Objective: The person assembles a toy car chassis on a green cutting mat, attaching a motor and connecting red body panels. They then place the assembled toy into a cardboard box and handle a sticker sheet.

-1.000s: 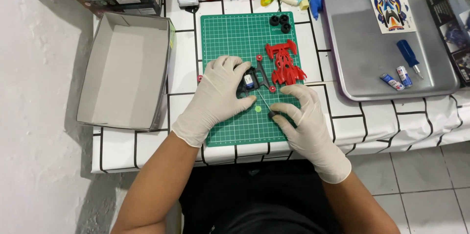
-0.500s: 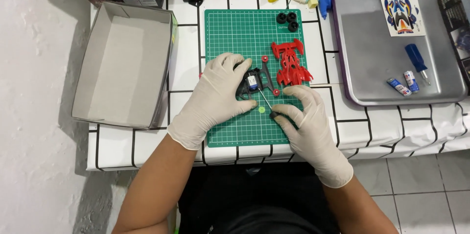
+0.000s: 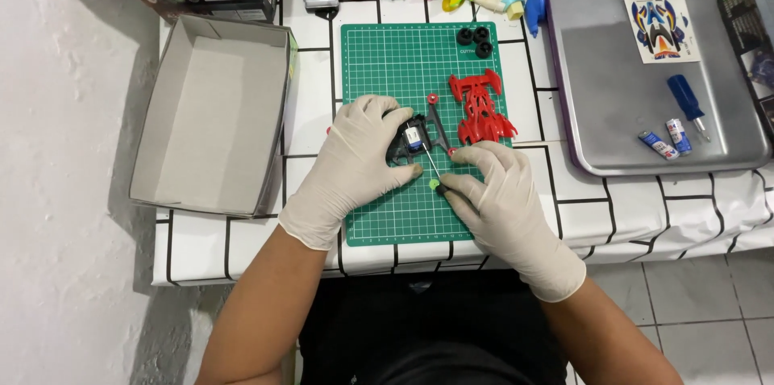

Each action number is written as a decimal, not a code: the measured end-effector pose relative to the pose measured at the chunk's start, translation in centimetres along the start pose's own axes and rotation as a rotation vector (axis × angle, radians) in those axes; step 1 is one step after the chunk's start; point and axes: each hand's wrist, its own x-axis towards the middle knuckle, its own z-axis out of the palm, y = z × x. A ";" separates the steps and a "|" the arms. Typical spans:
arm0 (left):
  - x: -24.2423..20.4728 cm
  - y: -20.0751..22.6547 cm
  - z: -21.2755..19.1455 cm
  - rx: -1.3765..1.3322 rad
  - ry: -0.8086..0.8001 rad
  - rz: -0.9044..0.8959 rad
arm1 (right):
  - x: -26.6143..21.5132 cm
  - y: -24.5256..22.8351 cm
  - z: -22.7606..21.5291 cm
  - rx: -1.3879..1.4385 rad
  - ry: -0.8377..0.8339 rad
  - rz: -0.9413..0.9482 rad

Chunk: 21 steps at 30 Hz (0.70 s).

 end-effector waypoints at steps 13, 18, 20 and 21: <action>0.3 0.7 -0.7 -0.081 -0.026 -0.029 | 0.9 0.4 1.3 -0.038 0.104 0.000; 0.3 1.0 -0.8 -0.077 -0.037 -0.035 | 1.2 0.3 1.5 -0.061 0.139 0.002; 0.3 1.1 -0.9 -0.067 -0.047 -0.038 | 1.4 0.2 1.6 -0.069 0.136 0.006; 0.3 1.2 -1.0 -0.057 -0.056 -0.041 | 1.4 0.2 1.6 -0.077 0.133 0.010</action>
